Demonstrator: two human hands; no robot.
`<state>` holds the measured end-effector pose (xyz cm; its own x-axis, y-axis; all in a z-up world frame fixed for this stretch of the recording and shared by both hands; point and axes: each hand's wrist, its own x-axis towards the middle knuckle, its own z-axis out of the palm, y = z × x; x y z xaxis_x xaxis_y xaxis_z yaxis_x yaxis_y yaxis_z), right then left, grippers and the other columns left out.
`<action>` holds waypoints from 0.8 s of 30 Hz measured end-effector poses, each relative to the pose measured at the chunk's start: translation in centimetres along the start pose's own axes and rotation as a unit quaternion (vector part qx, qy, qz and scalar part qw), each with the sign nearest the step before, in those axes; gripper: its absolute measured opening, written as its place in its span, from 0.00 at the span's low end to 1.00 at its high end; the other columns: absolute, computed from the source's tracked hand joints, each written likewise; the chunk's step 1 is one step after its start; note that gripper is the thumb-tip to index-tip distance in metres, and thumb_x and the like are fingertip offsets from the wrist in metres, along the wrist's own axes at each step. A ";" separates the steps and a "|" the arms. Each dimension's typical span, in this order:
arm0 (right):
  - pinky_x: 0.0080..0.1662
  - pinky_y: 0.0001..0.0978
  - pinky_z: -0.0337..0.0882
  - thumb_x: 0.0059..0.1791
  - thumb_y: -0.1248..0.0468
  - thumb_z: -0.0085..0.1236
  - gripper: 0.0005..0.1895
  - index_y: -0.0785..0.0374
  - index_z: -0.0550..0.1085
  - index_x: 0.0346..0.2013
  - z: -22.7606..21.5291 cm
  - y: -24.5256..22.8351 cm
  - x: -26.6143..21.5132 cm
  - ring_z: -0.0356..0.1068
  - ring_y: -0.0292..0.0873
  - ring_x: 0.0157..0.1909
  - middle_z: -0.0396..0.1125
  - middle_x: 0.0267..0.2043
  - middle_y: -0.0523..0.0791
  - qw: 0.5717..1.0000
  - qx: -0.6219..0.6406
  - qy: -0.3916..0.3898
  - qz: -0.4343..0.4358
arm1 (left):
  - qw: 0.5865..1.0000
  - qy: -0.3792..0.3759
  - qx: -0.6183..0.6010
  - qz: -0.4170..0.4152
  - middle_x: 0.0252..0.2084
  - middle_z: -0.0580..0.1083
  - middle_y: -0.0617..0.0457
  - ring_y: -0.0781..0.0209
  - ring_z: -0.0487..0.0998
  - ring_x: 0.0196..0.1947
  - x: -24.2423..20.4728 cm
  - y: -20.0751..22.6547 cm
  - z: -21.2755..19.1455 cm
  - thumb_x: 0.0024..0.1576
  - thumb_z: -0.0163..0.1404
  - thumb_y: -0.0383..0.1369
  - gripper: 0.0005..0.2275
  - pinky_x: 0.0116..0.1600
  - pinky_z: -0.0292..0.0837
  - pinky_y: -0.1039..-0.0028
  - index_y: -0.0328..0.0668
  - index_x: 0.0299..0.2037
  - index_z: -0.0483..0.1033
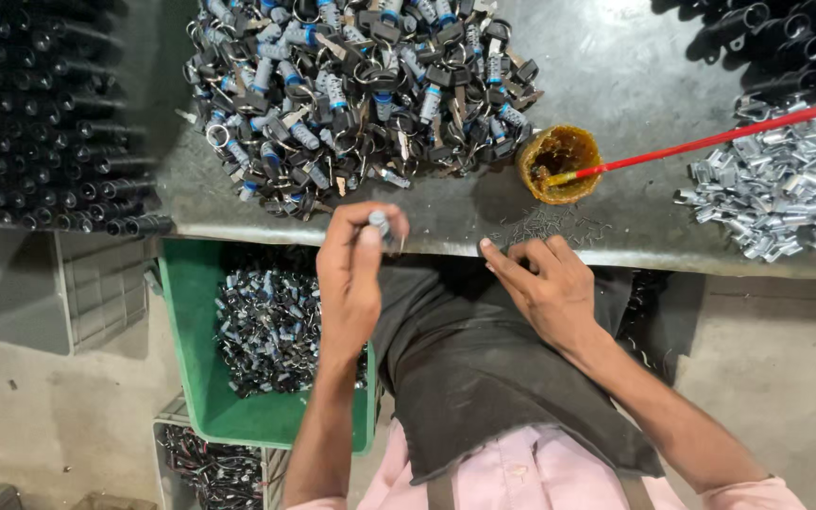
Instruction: The person repeatedly picks small metal key components from a green bin, applies a viscous substance with a red-handled brush, and places the treated items into a pile on the table. The process is continuous and repetitive throughout the clip.
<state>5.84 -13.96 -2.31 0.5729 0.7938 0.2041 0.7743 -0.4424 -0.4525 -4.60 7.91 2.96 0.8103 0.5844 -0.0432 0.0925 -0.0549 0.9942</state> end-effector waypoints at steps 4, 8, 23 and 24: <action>0.35 0.33 0.65 0.43 0.68 0.70 0.22 0.49 0.82 0.52 0.7 0.6 0.0 0.60 0.41 0.32 0.67 0.34 0.38 0.999 -0.001 0.027 -0.021 | 0.981 -0.026 -0.152 -0.117 0.36 0.70 0.57 0.70 0.69 0.38 -1.7 0.3 0.5 0.72 0.38 0.31 0.11 0.51 0.72 0.76 0.32 0.47 0.73; 0.36 0.35 0.65 0.43 0.68 0.72 0.19 0.52 0.82 0.48 1.1 0.1 -0.1 0.62 0.42 0.34 0.66 0.35 0.38 0.998 0.026 0.058 0.005 | 0.981 -0.071 -0.068 -0.167 0.34 0.70 0.58 0.73 0.68 0.36 -2.8 -0.2 1.2 0.68 0.44 0.29 0.08 0.45 0.68 0.80 0.34 0.48 0.76; 0.34 0.19 0.61 0.47 0.69 0.68 0.06 0.63 0.80 0.37 -0.9 -1.2 0.5 0.60 0.27 0.32 0.65 0.36 0.38 0.883 0.383 -0.025 0.271 | 0.974 -0.170 0.047 -0.142 0.29 0.72 0.51 0.66 0.69 0.28 -1.9 -3.0 4.5 0.62 0.53 0.29 0.05 0.34 0.65 0.73 0.34 0.42 0.75; 0.33 0.20 0.60 0.47 0.69 0.68 0.06 0.63 0.80 0.37 -0.7 -1.3 0.7 0.58 0.27 0.31 0.64 0.35 0.38 0.885 0.377 -0.020 0.272 | 0.976 -0.160 0.078 -0.125 0.28 0.72 0.50 0.63 0.70 0.26 -1.8 -3.0 4.6 0.62 0.52 0.30 0.05 0.33 0.65 0.72 0.35 0.41 0.74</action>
<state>5.43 -13.17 -1.02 0.7841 0.5693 -0.2470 -0.0222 -0.3720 -0.9280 -3.65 3.32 -0.37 0.8881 0.3138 -0.3358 0.3773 -0.0804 0.9226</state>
